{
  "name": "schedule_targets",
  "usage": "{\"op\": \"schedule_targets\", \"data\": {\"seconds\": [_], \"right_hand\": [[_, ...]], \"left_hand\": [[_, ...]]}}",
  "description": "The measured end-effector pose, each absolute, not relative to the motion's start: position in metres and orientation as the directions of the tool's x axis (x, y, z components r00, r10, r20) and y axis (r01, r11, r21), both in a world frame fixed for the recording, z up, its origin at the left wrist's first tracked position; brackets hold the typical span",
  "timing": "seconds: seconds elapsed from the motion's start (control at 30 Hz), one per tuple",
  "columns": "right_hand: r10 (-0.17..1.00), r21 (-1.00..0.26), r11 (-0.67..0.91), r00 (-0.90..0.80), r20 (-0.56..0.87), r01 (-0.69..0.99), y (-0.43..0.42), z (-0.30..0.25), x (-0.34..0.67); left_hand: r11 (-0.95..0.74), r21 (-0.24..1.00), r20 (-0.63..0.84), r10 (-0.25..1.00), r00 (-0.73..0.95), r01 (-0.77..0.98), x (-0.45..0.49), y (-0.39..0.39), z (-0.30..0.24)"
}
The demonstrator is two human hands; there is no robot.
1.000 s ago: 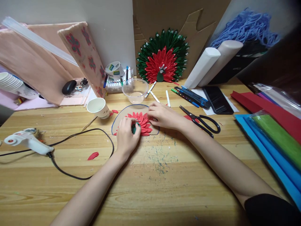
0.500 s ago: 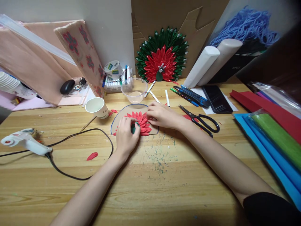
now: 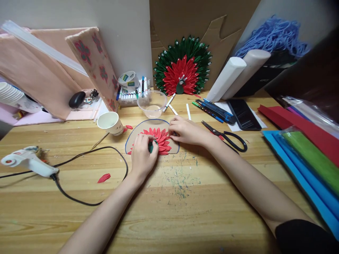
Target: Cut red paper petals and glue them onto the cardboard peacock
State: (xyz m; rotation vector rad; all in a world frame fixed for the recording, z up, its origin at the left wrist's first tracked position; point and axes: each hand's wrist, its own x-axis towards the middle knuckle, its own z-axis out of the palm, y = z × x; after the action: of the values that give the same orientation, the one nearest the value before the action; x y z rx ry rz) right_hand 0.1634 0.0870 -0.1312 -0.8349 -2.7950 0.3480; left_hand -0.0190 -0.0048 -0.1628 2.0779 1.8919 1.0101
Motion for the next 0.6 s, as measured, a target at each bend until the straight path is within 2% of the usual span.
{"op": "schedule_targets", "data": {"seconds": [0.33,0.6], "right_hand": [[0.54,-0.227,0.834,-0.829,0.146,0.503,0.0861,-0.1314,0.1618],[0.558,-0.348,0.811,-0.801,0.215,0.471,0.0851,-0.135,0.1602]], "left_hand": [[-0.181,0.533,0.361,0.932,-0.029,0.827,-0.0192,-0.0053,-0.1626],[-0.188,0.542,0.358,0.934,-0.023,0.819,-0.0196,-0.0058,-0.1632]]}}
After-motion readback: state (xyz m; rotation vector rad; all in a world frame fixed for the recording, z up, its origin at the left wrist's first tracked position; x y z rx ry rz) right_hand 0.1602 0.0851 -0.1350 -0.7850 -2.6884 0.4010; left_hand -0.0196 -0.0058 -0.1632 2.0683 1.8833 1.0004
